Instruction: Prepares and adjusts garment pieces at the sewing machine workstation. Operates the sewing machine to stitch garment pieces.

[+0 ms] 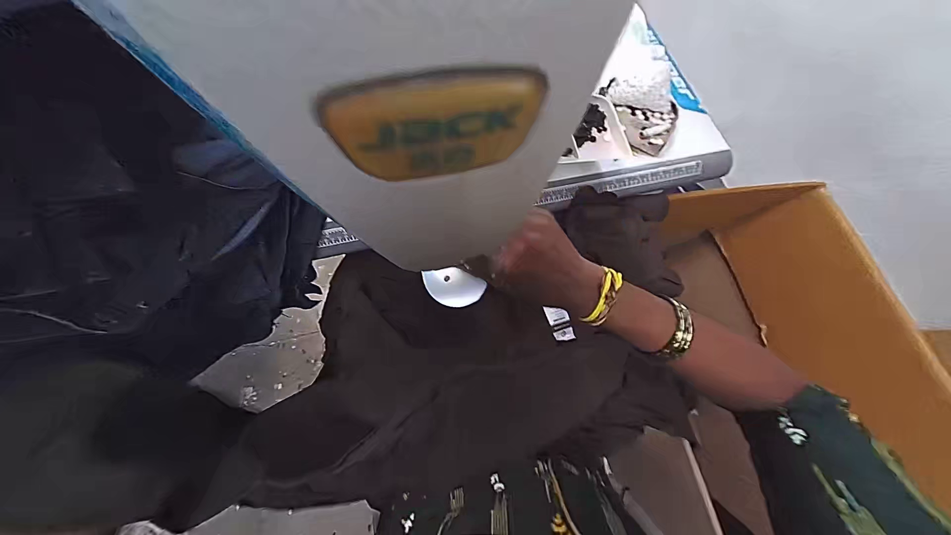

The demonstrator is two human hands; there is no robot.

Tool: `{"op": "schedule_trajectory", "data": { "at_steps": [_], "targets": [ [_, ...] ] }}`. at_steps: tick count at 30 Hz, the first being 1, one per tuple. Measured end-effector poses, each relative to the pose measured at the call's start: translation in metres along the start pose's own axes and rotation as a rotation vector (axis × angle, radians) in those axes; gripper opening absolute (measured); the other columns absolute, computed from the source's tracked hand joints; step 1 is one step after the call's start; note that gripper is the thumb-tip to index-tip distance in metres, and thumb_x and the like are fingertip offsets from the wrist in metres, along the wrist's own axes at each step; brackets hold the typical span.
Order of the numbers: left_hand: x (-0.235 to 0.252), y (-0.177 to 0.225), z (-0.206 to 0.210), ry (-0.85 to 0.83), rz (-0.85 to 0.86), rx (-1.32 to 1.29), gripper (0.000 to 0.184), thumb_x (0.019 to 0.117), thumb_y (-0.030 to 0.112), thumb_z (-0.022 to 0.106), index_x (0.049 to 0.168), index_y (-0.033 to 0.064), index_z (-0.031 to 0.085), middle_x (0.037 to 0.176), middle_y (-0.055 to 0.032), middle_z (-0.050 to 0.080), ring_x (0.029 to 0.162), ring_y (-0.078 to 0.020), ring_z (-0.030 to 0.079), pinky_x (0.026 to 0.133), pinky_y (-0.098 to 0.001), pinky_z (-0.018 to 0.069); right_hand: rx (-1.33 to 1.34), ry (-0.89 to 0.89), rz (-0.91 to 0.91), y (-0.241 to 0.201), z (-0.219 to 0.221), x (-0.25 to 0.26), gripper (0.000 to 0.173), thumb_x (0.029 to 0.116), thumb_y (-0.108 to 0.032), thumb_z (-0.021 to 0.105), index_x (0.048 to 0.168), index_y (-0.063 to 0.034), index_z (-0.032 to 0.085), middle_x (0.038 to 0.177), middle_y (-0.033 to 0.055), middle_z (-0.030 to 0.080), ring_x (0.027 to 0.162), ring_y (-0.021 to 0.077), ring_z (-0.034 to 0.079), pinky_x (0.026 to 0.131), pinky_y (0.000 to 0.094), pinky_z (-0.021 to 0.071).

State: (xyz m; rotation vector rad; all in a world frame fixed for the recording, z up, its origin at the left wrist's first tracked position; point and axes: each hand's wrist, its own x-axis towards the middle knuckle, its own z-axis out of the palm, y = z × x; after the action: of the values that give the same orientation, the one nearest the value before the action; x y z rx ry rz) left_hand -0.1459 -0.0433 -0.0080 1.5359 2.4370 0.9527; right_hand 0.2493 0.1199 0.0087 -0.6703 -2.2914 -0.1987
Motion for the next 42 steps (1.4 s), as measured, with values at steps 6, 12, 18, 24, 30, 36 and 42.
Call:
{"op": "schedule_trajectory", "data": {
  "at_steps": [6,12,18,24,30,36,42],
  "targets": [
    [0.023,0.035,0.041,-0.412,0.482,-0.391,0.035,0.1047,0.025,0.053,0.114,-0.0068,0.066,0.113,-0.0159,0.067,0.101,-0.0087,0.064,0.089,-0.0271,0.0544,0.203,-0.743,1.092,0.019,-0.037,-0.099,0.045,0.0931,-0.05,0.071,0.1,-0.0061,0.075,0.086,0.014,0.072,0.084,0.034,0.069,0.077,0.0608,0.053],
    [-0.037,0.141,0.119,-0.757,0.732,-0.63,0.058,0.0996,0.048,0.059,0.142,0.0079,0.059,0.142,-0.0062,0.062,0.134,-0.015,0.055,0.112,-0.0396,0.0455,0.531,-0.3,0.665,-0.047,-0.048,-0.062,0.021,0.0939,-0.025,0.072,0.088,-0.0045,0.072,0.082,0.004,0.069,0.07,0.0065,0.061,0.063,0.0223,0.0484],
    [-0.038,0.185,0.101,-0.914,0.368,-1.177,0.025,0.1066,0.032,0.051,0.105,0.0133,0.068,0.09,0.0155,0.067,0.082,0.0099,0.06,0.074,-0.0119,0.0512,0.621,0.161,0.659,-0.046,-0.051,-0.008,0.016,0.0959,-0.02,0.07,0.09,-0.0055,0.069,0.083,-0.0054,0.069,0.07,-0.0061,0.06,0.062,0.0113,0.0501],
    [0.017,0.158,0.118,-0.616,0.311,-0.568,0.026,0.0987,0.036,0.057,0.087,0.0155,0.069,0.067,0.0124,0.055,0.059,0.0037,0.05,0.057,-0.019,0.0414,0.669,0.262,0.817,-0.041,0.028,-0.022,0.007,0.0864,-0.01,0.071,0.085,-0.0048,0.066,0.072,-0.0068,0.063,0.061,-0.0074,0.055,0.056,0.0106,0.0463],
    [0.036,0.184,0.122,-0.595,0.293,-0.504,0.016,0.097,0.02,0.056,0.089,0.0105,0.065,0.073,0.0076,0.057,0.069,0.0012,0.054,0.066,-0.0242,0.0446,0.656,0.264,0.886,-0.022,0.023,-0.026,0.016,0.0965,-0.017,0.063,0.1,-0.0019,0.059,0.078,-0.0074,0.061,0.061,-0.0055,0.056,0.057,0.0134,0.0495],
    [0.036,0.182,0.125,-0.563,0.285,-0.5,0.013,0.0967,0.019,0.057,0.091,0.0104,0.065,0.073,0.0079,0.058,0.069,0.0026,0.054,0.066,-0.0226,0.0455,0.08,0.177,0.912,0.034,-0.003,-0.044,0.021,0.0963,-0.018,0.061,0.099,0.0012,0.069,0.08,0.0065,0.066,0.07,0.0135,0.063,0.064,0.0321,0.053],
    [0.035,0.182,0.125,-0.585,0.242,-0.508,0.013,0.0984,0.018,0.058,0.095,0.0089,0.067,0.076,0.0071,0.06,0.072,0.0027,0.056,0.069,-0.0219,0.0465,-0.297,-0.14,0.807,0.103,0.003,-0.045,0.03,0.0942,-0.018,0.073,0.115,0.0025,0.073,0.114,0.0276,0.065,0.11,0.048,0.061,0.086,0.0596,0.052]
  ]
}}
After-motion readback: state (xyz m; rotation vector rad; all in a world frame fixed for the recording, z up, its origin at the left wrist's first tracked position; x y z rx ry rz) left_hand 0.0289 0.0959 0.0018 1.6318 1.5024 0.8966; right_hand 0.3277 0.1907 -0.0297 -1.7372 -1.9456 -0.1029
